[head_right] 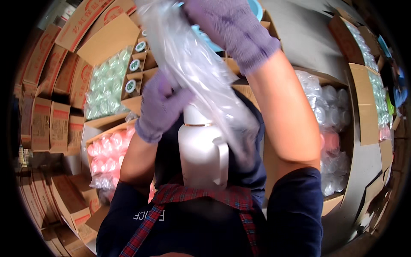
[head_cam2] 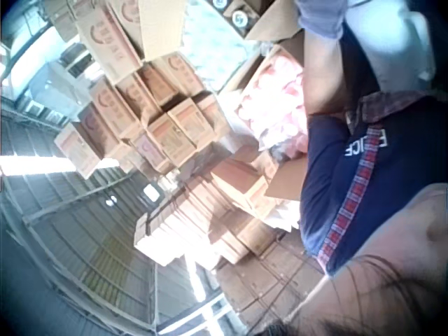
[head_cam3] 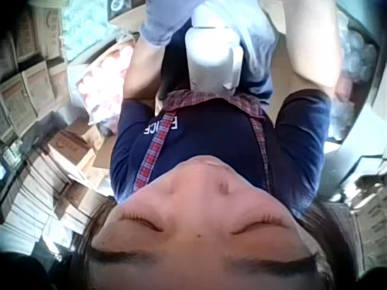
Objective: The person assembles thermos bottles by hand, picking up pink and white bodies, inserting internal components, and screwing on lids. They then wrap the assembled units in plastic bags and place them into cardboard boxes.
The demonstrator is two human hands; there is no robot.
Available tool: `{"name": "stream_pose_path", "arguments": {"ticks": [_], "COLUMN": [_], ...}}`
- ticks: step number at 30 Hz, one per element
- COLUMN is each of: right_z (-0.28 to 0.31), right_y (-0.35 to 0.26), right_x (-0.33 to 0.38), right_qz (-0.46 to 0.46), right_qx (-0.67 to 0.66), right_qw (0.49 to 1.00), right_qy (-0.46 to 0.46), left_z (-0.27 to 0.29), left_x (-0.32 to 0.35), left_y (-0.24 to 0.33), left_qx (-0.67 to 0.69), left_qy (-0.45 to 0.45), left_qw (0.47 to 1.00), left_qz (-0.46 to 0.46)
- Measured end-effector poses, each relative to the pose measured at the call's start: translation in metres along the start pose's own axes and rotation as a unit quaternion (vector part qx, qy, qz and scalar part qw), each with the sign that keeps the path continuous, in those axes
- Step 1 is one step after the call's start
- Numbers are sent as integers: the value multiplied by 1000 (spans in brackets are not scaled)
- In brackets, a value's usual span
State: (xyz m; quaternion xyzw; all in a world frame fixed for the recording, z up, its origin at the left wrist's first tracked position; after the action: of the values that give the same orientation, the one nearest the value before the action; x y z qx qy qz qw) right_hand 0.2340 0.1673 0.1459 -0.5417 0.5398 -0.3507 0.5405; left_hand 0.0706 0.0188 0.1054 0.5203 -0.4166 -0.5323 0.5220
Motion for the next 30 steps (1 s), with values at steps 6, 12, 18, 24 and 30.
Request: {"name": "stream_pose_path", "arguments": {"ticks": [6, 12, 18, 24, 30], "right_z": [59, 38, -2, 54, 45], "right_y": [5, 72, 76, 107, 166], "right_x": [38, 117, 99, 79, 125], "right_qz": [181, 256, 290, 4, 139], "right_qx": [-37, 344, 177, -193, 88], "right_qw": [961, 902, 938, 931, 971], "right_qy": [206, -45, 71, 310, 174], "left_z": [58, 65, 21, 70, 72], "left_x": [-59, -74, -17, -34, -27], "left_y": [-59, -66, -56, -82, -163], "left_qx": [133, 101, -85, -379, 374], "left_qy": [258, 144, 78, 269, 315], "left_qw": [957, 984, 969, 845, 866], "left_qz": [30, 18, -220, -266, 104]}}
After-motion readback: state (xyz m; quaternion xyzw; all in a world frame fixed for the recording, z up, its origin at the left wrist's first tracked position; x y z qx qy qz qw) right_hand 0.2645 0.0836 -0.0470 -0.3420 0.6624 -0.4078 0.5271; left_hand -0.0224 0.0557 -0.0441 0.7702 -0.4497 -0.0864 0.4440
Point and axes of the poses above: each hand's wrist, its own x-axis away from the middle knuckle, its own z-axis out of the back of the hand, y = z × x, the point moved 1 cm from there along -x, towards the middle knuckle, and after that the axes turned 15 degrees about y, right-handed, at the moved point
